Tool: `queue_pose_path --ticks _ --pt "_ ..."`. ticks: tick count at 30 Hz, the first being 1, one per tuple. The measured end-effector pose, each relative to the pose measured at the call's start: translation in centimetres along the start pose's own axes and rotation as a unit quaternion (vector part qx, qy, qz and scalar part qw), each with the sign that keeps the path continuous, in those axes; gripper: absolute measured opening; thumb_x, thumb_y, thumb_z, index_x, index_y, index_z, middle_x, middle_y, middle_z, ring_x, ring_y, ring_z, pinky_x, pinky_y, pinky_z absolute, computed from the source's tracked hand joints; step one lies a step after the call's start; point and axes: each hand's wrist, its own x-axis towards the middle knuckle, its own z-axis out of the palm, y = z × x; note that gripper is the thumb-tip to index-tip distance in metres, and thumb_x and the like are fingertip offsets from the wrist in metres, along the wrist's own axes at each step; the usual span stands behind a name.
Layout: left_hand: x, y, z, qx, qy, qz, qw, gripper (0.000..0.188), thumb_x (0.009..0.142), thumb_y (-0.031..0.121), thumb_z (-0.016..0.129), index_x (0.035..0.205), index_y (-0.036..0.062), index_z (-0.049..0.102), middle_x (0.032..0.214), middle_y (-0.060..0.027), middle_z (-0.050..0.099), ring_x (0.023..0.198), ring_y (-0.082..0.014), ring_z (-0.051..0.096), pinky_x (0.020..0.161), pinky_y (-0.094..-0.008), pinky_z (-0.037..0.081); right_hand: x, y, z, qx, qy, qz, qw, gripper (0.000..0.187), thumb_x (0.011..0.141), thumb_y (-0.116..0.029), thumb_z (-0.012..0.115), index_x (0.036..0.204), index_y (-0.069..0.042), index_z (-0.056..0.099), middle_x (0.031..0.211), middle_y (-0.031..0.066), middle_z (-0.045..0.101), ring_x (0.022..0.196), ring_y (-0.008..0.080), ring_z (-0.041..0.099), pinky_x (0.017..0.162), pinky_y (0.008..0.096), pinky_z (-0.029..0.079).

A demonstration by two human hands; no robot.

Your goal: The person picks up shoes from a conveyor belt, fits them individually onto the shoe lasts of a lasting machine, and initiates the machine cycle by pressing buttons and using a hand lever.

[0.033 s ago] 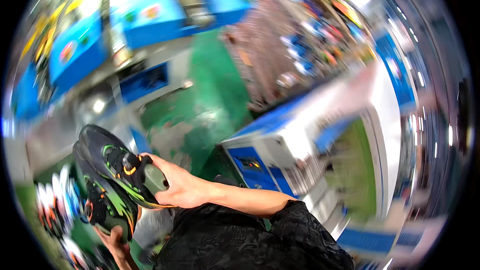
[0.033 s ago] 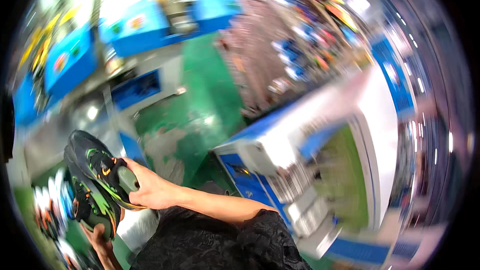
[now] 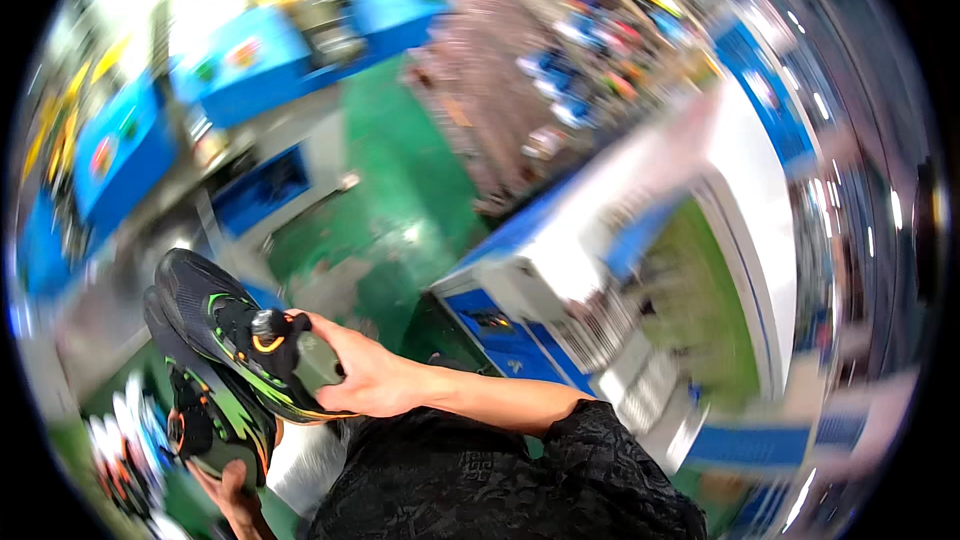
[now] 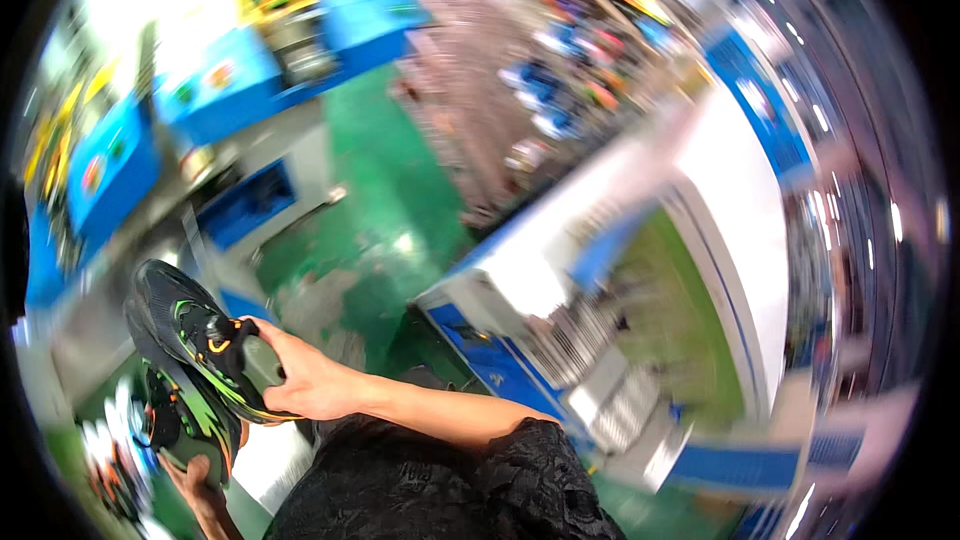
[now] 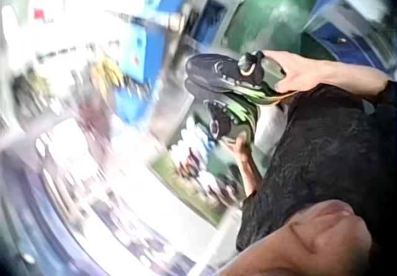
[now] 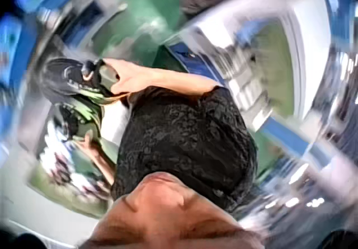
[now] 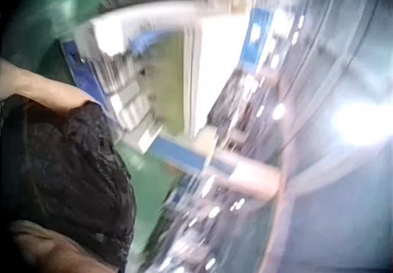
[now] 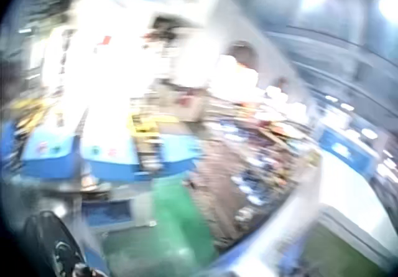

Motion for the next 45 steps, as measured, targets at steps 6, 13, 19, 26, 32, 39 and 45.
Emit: queue_pose_path --ticks 6,13,19,26,32,39,45 --pt "-5.9 3.9 21.0 -0.044 -0.467 -0.046 0.882 0.110 0.056 0.025 0.083 0.147 0.0038 0.025 0.131 -0.0152 0.049 0.116 -0.0292 0.054 0.099 -0.0390 0.045 -28.2 -0.5 -7.1 0.005 0.341 -0.024 0.940 0.071 0.077 -0.010 0.070 0.138 0.004 0.038 0.123 0.0100 0.055 0.112 0.0172 0.052 0.098 0.0339 0.044" --pt "-19.9 2.4 36.6 -0.006 -0.600 -0.414 0.684 0.099 0.055 -0.007 0.056 0.149 0.0043 0.028 0.145 -0.0178 0.042 0.133 -0.0323 0.044 0.111 -0.0424 0.036 -47.0 1.3 -1.0 -0.148 0.829 0.180 0.509 0.070 0.075 0.000 0.061 0.140 0.004 0.036 0.133 0.0151 0.049 0.121 0.0241 0.049 0.107 0.0350 0.035" --pt "-26.2 -3.2 52.0 0.347 -0.716 0.132 0.591 0.084 0.069 0.011 0.068 0.143 -0.0068 0.033 0.139 -0.0240 0.046 0.133 -0.0305 0.043 0.110 -0.0333 0.033 -48.9 3.6 -11.1 -0.198 0.882 0.051 0.424 0.067 0.078 0.003 0.055 0.142 0.006 0.034 0.139 0.0217 0.045 0.130 0.0306 0.043 0.112 0.0365 0.028" --pt "-17.4 -4.3 37.6 0.157 -0.659 0.176 0.714 0.067 0.077 0.003 0.065 0.139 -0.0012 0.042 0.137 -0.0190 0.050 0.130 -0.0238 0.047 0.109 -0.0361 0.036 -34.0 2.2 -8.8 -0.362 0.703 -0.323 0.520 0.033 0.087 -0.007 0.055 0.119 0.003 0.051 0.107 0.0207 0.060 0.099 0.0310 0.061 0.090 0.0418 0.050" --pt "-10.1 -4.4 27.5 0.164 -0.579 0.297 0.742 0.055 0.079 0.016 0.067 0.130 0.0026 0.053 0.126 -0.0179 0.058 0.113 -0.0341 0.058 0.095 -0.0385 0.048 -18.7 3.7 -5.6 -0.274 0.176 -0.375 0.868 0.035 0.085 -0.007 0.066 0.117 0.003 0.056 0.097 0.0133 0.065 0.088 0.0206 0.063 0.080 0.0307 0.050" --pt "-7.5 -3.3 -1.0 0.267 -0.038 0.145 0.952 0.036 0.084 0.002 0.058 0.120 0.0047 0.060 0.111 -0.0165 0.065 0.103 -0.0262 0.065 0.089 -0.0334 0.050 6.9 10.0 13.5 -0.107 -0.007 -0.028 0.994 0.019 0.091 -0.007 0.064 0.108 0.003 0.061 0.089 0.0097 0.067 0.080 0.0134 0.064 0.076 0.0262 0.051" --pt "-11.8 -11.3 -10.2 -0.081 0.428 -0.038 0.899 0.033 0.089 -0.007 0.051 0.122 -0.0026 0.054 0.117 -0.0095 0.061 0.108 -0.0176 0.059 0.097 -0.0301 0.045 20.5 25.3 32.3 -0.246 -0.229 0.156 0.929 0.085 0.083 -0.042 0.075 0.141 0.007 0.035 0.137 0.0231 0.049 0.129 0.0294 0.048 0.100 0.0382 0.045"
